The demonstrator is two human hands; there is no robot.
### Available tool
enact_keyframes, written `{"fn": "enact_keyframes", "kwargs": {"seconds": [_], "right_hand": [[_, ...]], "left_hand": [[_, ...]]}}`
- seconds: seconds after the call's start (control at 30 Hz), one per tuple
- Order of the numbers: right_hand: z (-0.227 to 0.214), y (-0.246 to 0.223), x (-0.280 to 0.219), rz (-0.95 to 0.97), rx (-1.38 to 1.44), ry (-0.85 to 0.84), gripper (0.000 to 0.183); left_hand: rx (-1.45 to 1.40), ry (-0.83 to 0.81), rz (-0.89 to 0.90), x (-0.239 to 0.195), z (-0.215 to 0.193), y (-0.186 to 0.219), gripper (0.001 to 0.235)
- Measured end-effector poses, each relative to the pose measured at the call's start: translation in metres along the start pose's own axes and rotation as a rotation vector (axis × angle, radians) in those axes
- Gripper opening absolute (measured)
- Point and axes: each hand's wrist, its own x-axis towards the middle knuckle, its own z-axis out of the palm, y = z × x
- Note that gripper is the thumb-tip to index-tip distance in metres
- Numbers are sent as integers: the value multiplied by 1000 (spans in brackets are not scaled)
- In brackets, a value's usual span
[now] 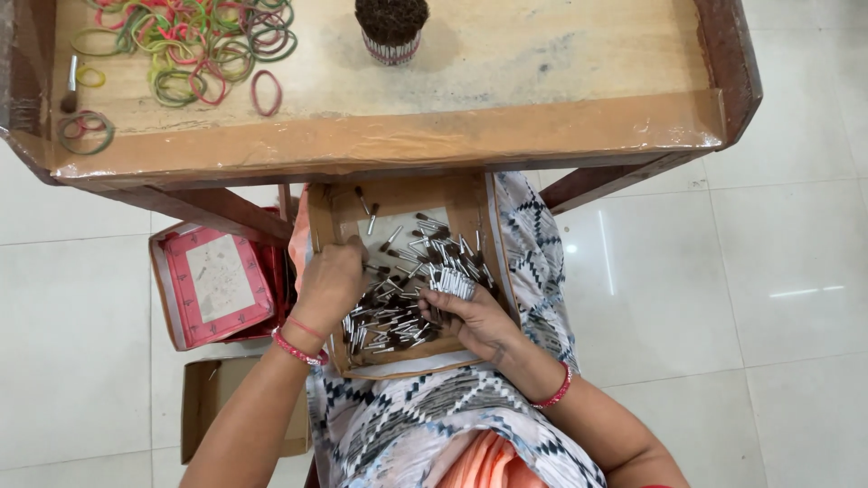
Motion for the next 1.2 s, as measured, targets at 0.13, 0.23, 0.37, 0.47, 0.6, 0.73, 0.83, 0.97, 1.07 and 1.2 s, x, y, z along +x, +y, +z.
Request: {"fn": "enact_keyframes", "kwargs": {"seconds": [0.13, 0.23, 0.37, 0.47, 0.6, 0.73, 0.83, 0.97, 1.07, 1.2], "right_hand": [[-3, 2, 3, 26, 17, -14, 27], [3, 1, 1, 60, 49, -24, 28], [10, -4, -1, 142, 139, -66, 35], [-6, 4, 5, 151, 223, -33, 29], [-2, -6, -3, 40, 127, -102, 28], [4, -14, -8, -40, 88, -124, 30], [15, -19, -14, -65, 37, -109, 33], [12, -17, -13, -129, 17, -171, 30], [12, -14, -11, -118, -89, -94, 30], [10, -4, -8, -377, -316, -271, 25]], "left_hand": [[-417, 100, 52, -3, -19, 1, 19], [-657, 173, 80, -18, -44, 27, 21], [-461, 420, 591, -48, -41, 55, 24], [-244, 441, 934, -58, -45, 67, 34], [-315, 441, 867, -61, -36, 65, 45], [-636, 321, 544, -54, -45, 79, 80], [-621, 199, 523, -49, -36, 80, 88], [-624, 307, 648, -42, -71, 91, 85], [-682, 304, 537, -44, -62, 76, 52], [-540, 295, 588, -36, -65, 71, 40]]}}
